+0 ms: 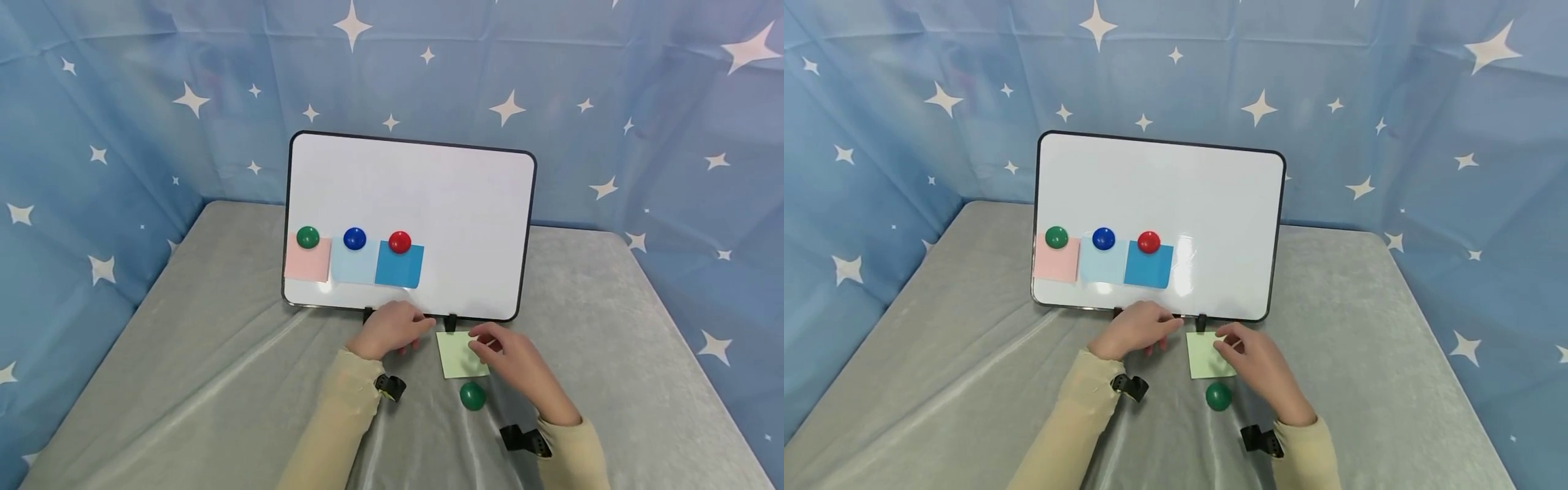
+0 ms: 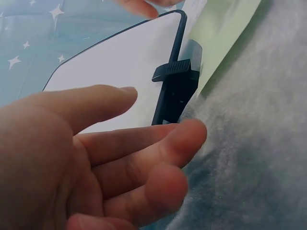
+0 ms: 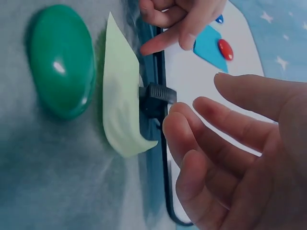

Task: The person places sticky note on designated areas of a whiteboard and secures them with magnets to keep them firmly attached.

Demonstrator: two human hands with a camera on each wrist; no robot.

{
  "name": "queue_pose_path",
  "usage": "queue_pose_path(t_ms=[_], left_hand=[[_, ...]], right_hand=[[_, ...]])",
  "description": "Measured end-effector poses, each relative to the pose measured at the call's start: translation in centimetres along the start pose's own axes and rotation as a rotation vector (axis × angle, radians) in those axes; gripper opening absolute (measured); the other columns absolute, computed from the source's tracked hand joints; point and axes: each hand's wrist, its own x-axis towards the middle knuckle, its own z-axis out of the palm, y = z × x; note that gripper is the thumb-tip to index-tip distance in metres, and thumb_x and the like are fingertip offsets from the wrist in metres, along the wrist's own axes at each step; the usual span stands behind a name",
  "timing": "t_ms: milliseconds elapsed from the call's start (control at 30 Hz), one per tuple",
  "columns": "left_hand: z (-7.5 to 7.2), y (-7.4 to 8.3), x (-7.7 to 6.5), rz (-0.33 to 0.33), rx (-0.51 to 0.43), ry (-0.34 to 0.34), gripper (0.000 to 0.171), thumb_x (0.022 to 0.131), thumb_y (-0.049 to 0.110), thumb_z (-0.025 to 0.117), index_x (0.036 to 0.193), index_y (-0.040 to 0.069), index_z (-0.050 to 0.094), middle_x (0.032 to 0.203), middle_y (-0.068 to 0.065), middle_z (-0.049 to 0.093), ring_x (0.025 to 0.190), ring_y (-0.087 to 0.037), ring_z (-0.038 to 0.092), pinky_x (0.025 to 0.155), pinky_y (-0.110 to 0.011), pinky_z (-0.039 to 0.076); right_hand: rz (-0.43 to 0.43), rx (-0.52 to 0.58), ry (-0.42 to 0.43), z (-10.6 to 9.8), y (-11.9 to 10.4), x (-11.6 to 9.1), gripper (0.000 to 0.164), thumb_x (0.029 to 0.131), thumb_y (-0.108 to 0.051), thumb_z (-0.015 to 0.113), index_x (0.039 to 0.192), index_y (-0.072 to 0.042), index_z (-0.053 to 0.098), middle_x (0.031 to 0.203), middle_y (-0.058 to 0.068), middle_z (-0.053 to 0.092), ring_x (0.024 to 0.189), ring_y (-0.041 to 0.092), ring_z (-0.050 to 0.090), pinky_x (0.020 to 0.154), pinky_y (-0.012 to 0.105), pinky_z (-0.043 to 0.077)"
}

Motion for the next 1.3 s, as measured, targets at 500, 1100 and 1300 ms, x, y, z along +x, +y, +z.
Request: queue_pose_path(t_ms=[500,1100,1300], left_hand=[[0.4,-0.1,0.1,-0.034,-0.018,-0.014,0.042,0.089,0.042,0.049,0.062,0.013,0.062,0.051,0.0,0.054,0.044,-0.016,0.049,0.047,-0.028,0.039],[1.3,0.2,0.5,0.031,-0.02,-0.022,0.03,0.089,0.041,0.05,0.074,0.018,0.061,0.06,0.003,0.058,0.049,-0.013,0.051,0.051,-0.027,0.04],[1.7,0.3,0.6,0.037,-0.025,-0.04,0.023,0.088,0.04,0.052,0.086,0.02,0.063,0.063,0.003,0.058,0.05,-0.012,0.052,0.052,-0.026,0.041]], right_hand=[[0.106,0.194,-0.039,0.8,1.9,-1.1,0.035,0.086,-0.038,0.056,0.11,-0.013,0.057,0.09,0.005,0.06,0.069,0.019,0.058,0.057,0.029,0.046],[0.094,-0.031,-0.096,1.4,1.4,-1.3,0.019,0.086,-0.033,0.058,0.097,-0.018,0.062,0.086,-0.009,0.059,0.075,0.006,0.054,0.067,0.03,0.044],[0.046,-0.097,-0.139,1.4,1.4,-1.5,0.009,0.086,-0.027,0.058,0.09,-0.02,0.062,0.08,-0.011,0.057,0.068,0.005,0.05,0.062,0.028,0.041]])
